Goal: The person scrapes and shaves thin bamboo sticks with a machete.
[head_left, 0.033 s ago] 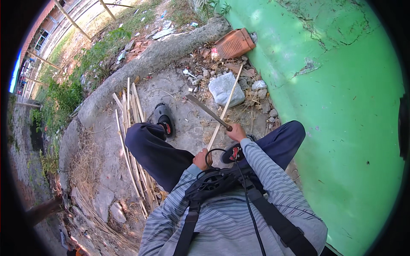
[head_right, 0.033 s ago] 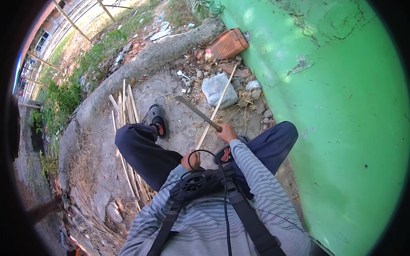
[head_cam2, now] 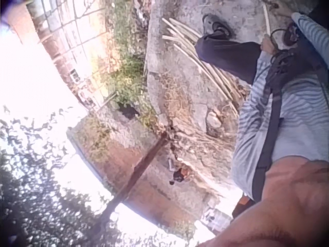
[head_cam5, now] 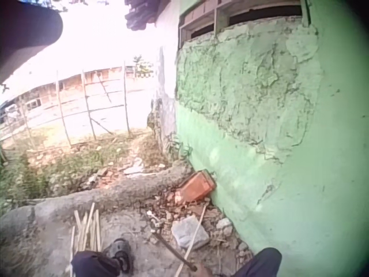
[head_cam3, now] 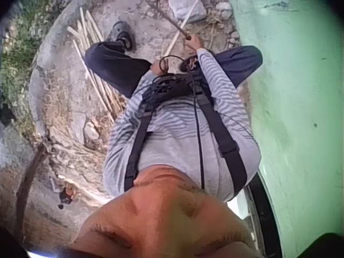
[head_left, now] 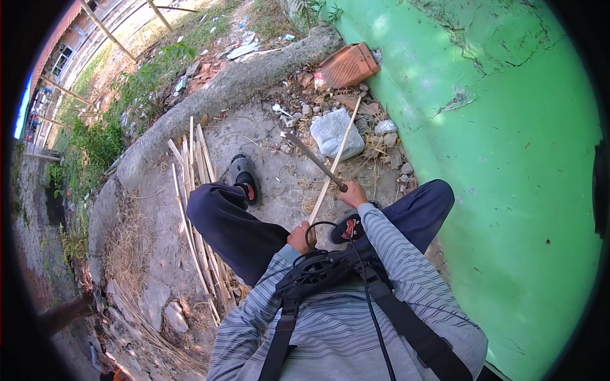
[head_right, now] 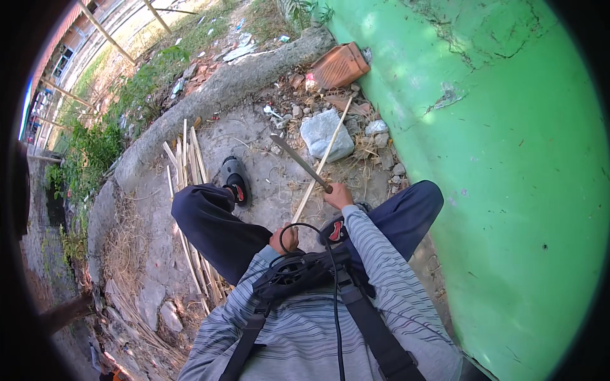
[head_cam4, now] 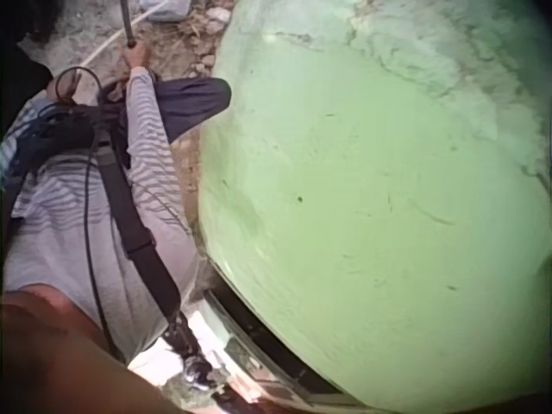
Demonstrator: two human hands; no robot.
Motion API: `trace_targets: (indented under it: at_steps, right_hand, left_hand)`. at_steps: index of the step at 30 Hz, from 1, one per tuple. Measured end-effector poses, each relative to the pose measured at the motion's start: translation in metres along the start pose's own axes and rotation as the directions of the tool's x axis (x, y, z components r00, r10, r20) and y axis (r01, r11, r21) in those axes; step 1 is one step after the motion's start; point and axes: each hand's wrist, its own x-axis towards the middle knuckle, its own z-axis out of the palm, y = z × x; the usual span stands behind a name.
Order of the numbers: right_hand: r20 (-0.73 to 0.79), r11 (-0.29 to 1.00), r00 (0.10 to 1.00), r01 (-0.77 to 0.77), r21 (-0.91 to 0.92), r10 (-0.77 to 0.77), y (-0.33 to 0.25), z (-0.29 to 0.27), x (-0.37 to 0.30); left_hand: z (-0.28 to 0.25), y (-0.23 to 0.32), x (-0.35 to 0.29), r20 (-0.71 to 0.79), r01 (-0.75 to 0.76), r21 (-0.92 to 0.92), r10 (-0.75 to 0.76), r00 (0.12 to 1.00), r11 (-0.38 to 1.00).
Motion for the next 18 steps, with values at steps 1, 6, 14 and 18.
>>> trace_targets:
  at_steps: [1,6,14,18]
  right_hand:
    - [-0.006,1.0,1.0,0.0,0.002,0.001,0.001,0.0,0.003]
    - [0.072,0.997,0.995,0.06,0.048,-0.064,0.0,0.003,-0.009]
    - [0.213,0.985,0.97,0.142,-0.099,-0.118,-0.005,0.005,-0.023]
    - [0.089,0.998,0.994,-0.056,-0.043,0.06,0.024,-0.009,0.017]
  left_hand:
    - [0.001,-0.001,0.0,0.009,0.001,-0.001,-0.001,1.0,1.0]
    - [-0.003,0.003,-0.001,-0.009,-0.011,0.0,0.011,1.0,1.0]
    - [-0.005,-0.015,-0.008,0.006,-0.016,-0.049,0.016,1.0,0.999]
    - [-0.01,-0.003,-0.026,-0.041,-0.002,0.031,0.004,0.999,1.0]
